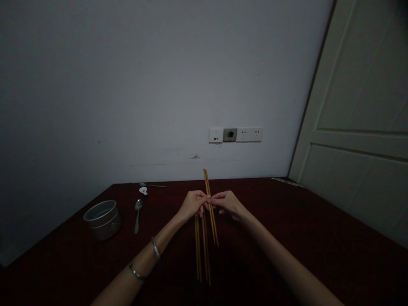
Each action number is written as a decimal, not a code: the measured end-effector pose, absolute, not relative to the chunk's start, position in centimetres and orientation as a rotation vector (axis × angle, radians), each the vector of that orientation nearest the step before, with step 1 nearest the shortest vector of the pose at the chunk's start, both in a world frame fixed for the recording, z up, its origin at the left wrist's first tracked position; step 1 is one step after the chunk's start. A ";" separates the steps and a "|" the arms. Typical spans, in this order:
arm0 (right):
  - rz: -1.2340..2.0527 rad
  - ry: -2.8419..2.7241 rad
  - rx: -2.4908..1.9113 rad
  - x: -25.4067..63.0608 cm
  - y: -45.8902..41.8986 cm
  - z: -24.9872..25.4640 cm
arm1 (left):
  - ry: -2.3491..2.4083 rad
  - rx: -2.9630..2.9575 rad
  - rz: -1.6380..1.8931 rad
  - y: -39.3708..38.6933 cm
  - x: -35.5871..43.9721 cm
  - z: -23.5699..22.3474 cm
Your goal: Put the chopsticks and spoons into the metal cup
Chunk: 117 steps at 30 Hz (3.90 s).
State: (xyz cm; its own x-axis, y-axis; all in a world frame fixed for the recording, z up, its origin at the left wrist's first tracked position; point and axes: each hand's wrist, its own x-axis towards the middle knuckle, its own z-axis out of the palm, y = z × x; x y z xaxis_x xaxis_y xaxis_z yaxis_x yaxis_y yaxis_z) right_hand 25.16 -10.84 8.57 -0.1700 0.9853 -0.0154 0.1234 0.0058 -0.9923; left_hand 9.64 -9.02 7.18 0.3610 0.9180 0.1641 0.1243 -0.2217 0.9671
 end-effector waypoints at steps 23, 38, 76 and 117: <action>1.303 -1.637 -1.167 24.0 -11.3 8.5 | 0.923 1.308 1.312 -8.8 8.5 8.9; 1.304 -1.792 -1.145 25.9 -11.1 9.9 | 0.894 1.298 1.216 -9.5 8.7 9.7; 1.287 -1.315 -1.288 25.5 -6.2 6.5 | 0.990 1.349 0.869 -8.1 9.7 4.9; 0.650 -1.824 -1.814 22.7 -4.4 1.3 | 1.163 1.369 0.985 -4.1 4.1 2.7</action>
